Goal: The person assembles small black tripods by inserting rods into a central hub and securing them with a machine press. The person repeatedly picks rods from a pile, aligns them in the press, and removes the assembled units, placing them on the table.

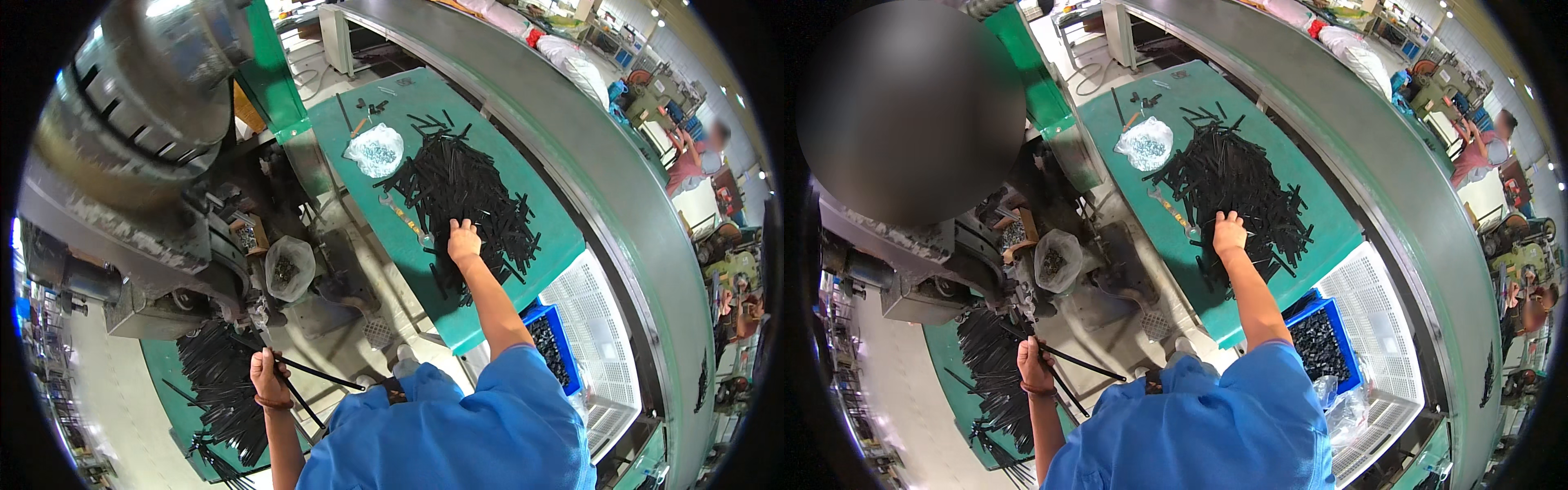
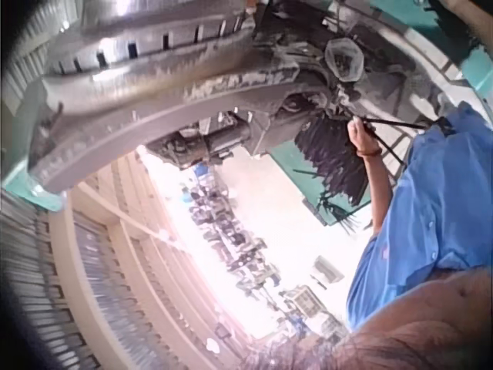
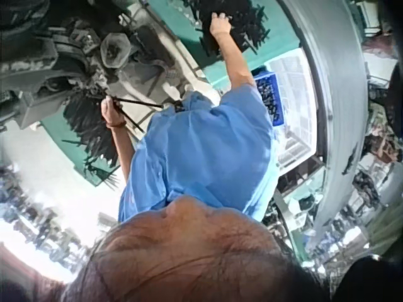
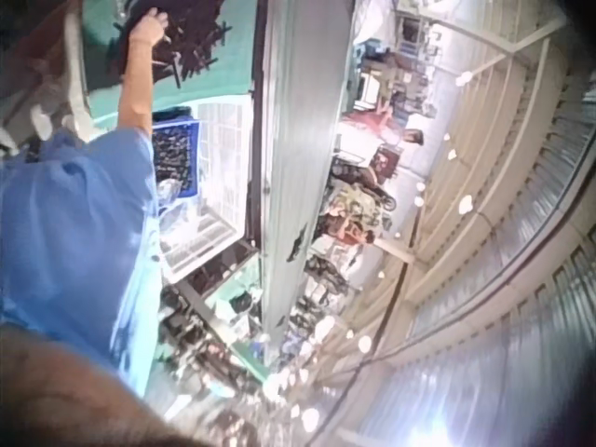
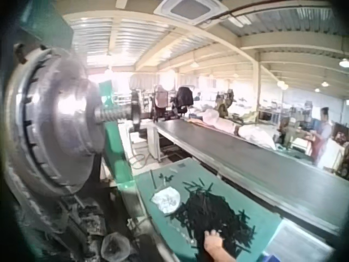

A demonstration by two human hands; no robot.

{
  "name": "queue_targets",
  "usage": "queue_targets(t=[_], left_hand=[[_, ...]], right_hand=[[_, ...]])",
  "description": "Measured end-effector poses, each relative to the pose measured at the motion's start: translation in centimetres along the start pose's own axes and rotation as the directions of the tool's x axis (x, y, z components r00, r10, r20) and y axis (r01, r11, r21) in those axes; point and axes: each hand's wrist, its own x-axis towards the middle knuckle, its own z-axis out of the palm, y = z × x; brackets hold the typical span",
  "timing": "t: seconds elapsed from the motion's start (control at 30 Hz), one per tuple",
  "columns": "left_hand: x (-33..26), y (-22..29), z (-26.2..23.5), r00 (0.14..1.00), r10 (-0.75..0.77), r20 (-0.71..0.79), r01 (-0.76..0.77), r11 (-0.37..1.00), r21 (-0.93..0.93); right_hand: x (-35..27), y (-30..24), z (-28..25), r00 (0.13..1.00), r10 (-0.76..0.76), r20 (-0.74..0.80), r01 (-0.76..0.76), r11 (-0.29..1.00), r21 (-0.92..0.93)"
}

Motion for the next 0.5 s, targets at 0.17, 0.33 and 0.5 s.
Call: queue_targets(t=[0.17, 0.33, 0.5], left_hand=[[0.1, -0.2, 0.2, 1.000, 0.001, -0.025, -0.001, 1.000, 0.017], [0.1, -0.7, 0.4, 1.000, 0.001, -0.026, -0.002, 1.000, -0.018], [-0.3, -0.4, 0.8, 0.999, 0.011, -0.047, -0.013, 0.999, -0.052]], right_hand=[[1.2, -0.1, 2.6, 0.996, -0.016, -0.090, 0.013, 1.000, -0.029], [2.4, 5.1, -0.1, 0.984, -0.010, -0.178, 0.061, 0.958, 0.282], [2.5, 4.3, -3.2, 0.984, -0.118, -0.131, 0.132, 0.985, 0.107]])
